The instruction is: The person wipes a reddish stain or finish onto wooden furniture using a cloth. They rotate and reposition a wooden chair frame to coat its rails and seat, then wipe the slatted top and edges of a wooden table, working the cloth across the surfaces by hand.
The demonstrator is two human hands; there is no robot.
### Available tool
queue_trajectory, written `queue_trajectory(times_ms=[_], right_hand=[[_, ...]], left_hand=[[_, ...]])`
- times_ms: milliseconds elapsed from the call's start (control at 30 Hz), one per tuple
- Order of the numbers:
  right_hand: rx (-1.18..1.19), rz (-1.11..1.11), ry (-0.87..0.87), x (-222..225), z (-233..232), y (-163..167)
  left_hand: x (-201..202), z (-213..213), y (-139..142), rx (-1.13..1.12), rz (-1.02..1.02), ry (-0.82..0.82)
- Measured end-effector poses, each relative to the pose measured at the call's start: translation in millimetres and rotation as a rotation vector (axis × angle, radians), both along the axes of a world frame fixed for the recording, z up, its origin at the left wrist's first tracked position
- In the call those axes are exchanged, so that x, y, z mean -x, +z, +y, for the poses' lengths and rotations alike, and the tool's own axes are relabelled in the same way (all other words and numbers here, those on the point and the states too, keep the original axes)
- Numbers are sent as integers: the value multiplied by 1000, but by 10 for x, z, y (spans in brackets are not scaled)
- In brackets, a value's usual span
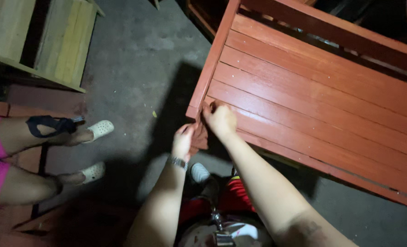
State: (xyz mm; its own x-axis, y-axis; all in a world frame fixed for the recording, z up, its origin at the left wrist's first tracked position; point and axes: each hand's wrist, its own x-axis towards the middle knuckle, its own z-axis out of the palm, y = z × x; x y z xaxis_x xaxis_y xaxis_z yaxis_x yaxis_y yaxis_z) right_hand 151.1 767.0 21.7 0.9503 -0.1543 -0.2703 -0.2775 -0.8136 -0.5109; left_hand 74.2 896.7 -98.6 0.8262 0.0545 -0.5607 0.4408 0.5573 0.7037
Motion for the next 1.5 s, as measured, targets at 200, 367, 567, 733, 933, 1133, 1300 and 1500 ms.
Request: queue_trajectory(times_ms=[200, 367, 567, 733, 933, 1133, 1300, 1500], right_hand=[[50, -128, 142, 56, 13, -25], [154, -112, 261, 166, 49, 39], [55, -124, 270, 819, 256, 126], [-262, -61, 41, 729, 143, 95], [-561, -280, -173, 361, 66, -17], [-356, -148, -78, 203, 234, -298], [-470, -294, -58, 228, 347, -716], [-1319, 22, -427, 206, 426, -689]], left_hand=[[139, 88, -80, 44, -50, 47], [264, 191, -100, 41, -13, 34], [875, 535, 111, 128, 118, -6], [751, 496, 187, 176, 85, -46], [257, 231, 271, 121, -23, -26], [110, 358, 385, 1489, -518, -515], [181, 378, 328, 401, -60, 49], [176, 378, 463, 530, -205, 42]])
